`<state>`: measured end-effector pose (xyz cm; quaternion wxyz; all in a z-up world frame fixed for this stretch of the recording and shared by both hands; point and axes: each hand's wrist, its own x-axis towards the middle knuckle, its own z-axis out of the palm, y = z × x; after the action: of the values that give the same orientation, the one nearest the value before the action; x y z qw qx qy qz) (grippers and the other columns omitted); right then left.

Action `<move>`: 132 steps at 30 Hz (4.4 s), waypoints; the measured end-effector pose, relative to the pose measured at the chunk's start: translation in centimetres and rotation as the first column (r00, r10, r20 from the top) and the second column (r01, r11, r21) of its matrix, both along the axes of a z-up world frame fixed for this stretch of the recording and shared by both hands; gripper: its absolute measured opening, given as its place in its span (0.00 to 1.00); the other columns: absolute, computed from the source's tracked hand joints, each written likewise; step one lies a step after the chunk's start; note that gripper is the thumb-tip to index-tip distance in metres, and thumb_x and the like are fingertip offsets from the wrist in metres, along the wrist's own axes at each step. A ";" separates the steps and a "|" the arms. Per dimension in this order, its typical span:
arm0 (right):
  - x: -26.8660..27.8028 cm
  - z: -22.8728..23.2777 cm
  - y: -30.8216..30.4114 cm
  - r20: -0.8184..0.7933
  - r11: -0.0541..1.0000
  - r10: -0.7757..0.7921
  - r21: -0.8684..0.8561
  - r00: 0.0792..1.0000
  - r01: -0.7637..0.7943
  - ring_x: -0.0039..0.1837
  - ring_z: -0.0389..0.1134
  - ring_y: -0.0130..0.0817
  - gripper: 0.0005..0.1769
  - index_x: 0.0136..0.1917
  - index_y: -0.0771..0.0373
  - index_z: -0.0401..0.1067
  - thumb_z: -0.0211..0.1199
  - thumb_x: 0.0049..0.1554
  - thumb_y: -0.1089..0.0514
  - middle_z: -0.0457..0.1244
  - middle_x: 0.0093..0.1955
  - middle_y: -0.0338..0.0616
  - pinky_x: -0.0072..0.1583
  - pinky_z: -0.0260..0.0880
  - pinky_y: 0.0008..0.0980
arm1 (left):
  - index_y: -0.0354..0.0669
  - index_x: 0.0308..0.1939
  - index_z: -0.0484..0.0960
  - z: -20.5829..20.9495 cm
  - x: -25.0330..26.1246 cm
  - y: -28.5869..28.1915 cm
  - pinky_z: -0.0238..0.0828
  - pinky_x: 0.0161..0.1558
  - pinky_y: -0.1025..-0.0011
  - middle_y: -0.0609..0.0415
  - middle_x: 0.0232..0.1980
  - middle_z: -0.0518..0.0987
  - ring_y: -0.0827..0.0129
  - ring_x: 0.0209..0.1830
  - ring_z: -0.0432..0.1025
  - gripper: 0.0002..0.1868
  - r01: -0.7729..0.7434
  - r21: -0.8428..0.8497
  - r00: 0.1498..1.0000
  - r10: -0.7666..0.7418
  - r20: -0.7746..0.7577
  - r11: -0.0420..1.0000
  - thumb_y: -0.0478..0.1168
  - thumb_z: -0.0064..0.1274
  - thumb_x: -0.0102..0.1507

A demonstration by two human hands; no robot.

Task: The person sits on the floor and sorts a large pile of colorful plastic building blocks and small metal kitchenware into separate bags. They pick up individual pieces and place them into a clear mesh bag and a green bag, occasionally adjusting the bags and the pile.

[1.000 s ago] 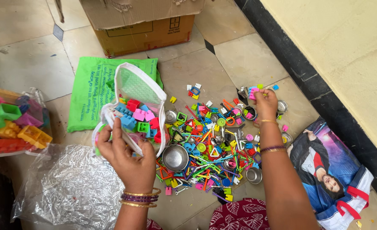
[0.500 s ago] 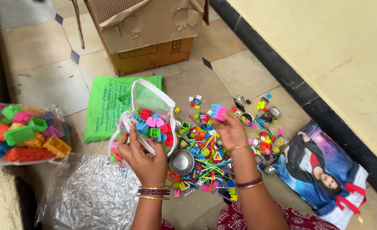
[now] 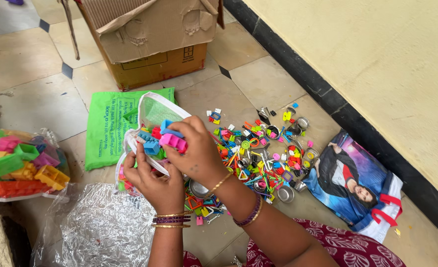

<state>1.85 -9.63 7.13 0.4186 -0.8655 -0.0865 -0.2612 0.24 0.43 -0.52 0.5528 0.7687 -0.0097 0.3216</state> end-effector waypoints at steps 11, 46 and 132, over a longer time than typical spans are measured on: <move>0.0 -0.7 0.5 0.078 0.995 -0.030 -0.093 0.996 0.037 0.57 0.65 0.46 0.21 0.57 0.66 0.73 0.71 0.53 0.57 0.53 0.65 0.57 0.61 0.69 0.40 | 0.37 0.77 0.65 0.1 0.1 0.3 0.63 0.73 0.59 0.38 0.72 0.59 0.48 0.74 0.59 0.40 0.000 0.015 1.000 -0.001 0.011 1.000 0.27 0.55 0.59; -10.1 -6.2 -15.2 -0.474 0.898 0.199 -0.262 0.858 -0.353 0.63 0.68 0.49 0.28 0.64 0.62 0.71 0.65 0.56 0.46 0.66 0.61 0.55 0.62 0.67 0.42 | 0.37 0.71 0.70 1.6 0.0 4.9 0.67 0.65 0.68 0.44 0.65 0.63 0.58 0.64 0.66 0.38 0.014 0.034 0.996 -0.011 -0.089 0.999 0.25 0.54 0.55; -6.3 -10.5 -19.6 -0.251 0.910 -0.348 -0.321 0.903 0.262 0.51 0.71 0.58 0.16 0.54 0.65 0.73 0.62 0.54 0.57 0.69 0.50 0.60 0.54 0.71 0.50 | 0.27 0.75 0.59 3.3 -1.2 5.0 0.63 0.68 0.63 0.38 0.70 0.67 0.52 0.70 0.65 0.53 0.282 0.066 0.957 -0.276 -0.086 0.957 0.31 0.67 0.47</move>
<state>-4.49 -29.27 -3.41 0.2540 -0.9481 0.0803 -0.1737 -0.97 5.45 2.81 0.5626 0.7920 -0.1094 0.2105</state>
